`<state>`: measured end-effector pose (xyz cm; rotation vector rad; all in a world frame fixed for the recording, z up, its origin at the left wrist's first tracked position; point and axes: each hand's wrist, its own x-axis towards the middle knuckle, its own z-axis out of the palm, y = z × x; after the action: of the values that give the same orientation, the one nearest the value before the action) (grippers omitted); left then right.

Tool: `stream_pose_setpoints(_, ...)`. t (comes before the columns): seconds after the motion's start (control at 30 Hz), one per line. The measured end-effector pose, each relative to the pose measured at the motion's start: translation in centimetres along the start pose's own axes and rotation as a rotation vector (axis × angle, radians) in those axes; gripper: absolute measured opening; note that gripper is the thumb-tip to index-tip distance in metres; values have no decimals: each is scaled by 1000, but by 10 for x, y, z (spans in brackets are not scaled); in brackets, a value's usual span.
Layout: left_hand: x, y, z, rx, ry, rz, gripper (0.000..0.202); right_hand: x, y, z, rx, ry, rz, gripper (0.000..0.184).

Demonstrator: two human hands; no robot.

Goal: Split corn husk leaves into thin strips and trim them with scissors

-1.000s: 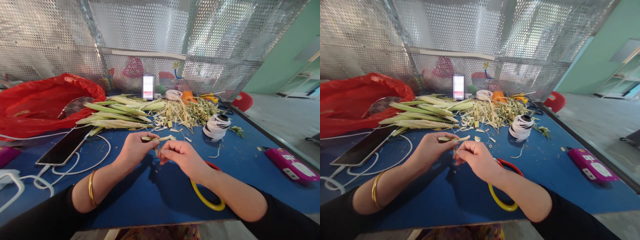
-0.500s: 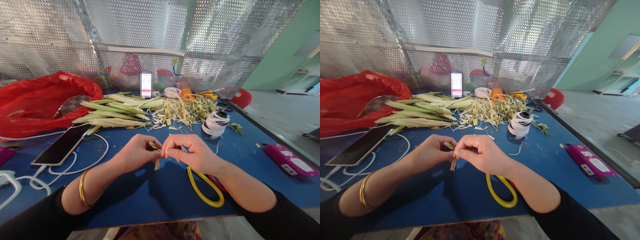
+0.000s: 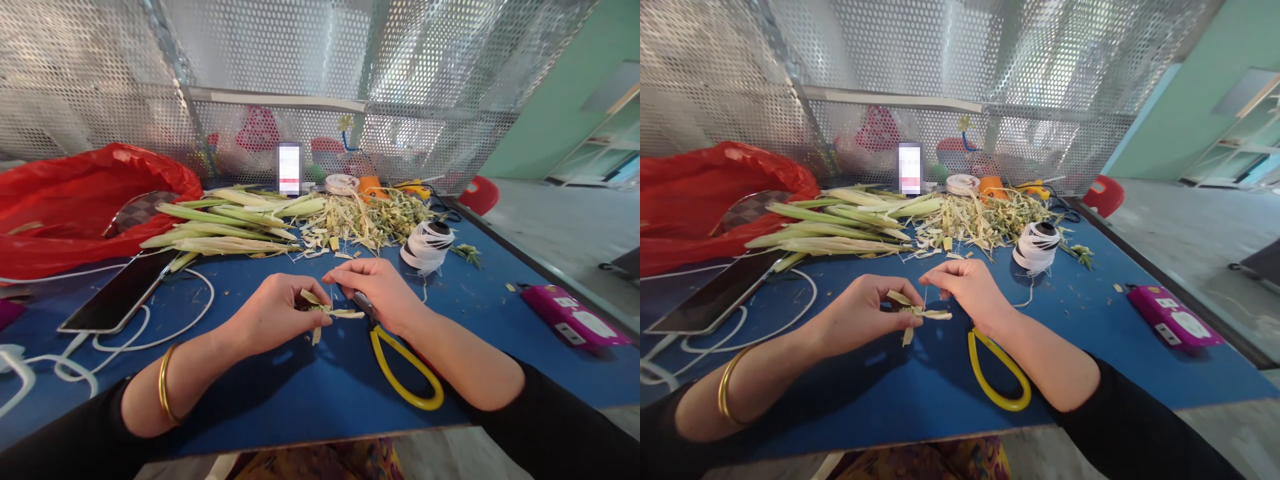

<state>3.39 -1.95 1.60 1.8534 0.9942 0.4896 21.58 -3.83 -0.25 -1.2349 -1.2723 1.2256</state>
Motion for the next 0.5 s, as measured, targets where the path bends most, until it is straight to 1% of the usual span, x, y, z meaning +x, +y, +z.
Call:
stream_pose_setpoints(0.07,-2,1,-1,49,47,73,13,2,2,0,7,-17,66,15)
stream_pose_setpoints(0.13,-5,0,-3,176,83,201,10,3,3,0,-3,-68,117,15)
stream_pose_setpoints(0.2,-9,-1,-5,387,92,396,6,3,2,0,-38,-118,131,15)
stream_pose_setpoints(0.23,-11,-2,-5,515,88,513,7,3,1,0,-72,-130,117,15)
stream_pose_setpoints(0.3,-15,-5,-2,785,83,731,17,3,0,1,-166,-127,55,15)
stream_pose_setpoints(0.33,-17,-6,1,909,92,812,22,2,0,2,-217,-121,13,16)
stream_pose_setpoints(0.4,-21,-8,11,1105,137,897,25,1,1,4,-300,-120,-61,16)
stream_pose_setpoints(0.43,-24,-9,17,1180,165,906,24,0,2,6,-331,-126,-85,16)
stream_pose_setpoints(0.47,-27,-10,23,1244,175,872,24,-1,4,7,-363,-135,-101,16)
stream_pose_setpoints(0.5,-31,-10,29,1287,157,823,24,-3,5,8,-398,-147,-113,16)
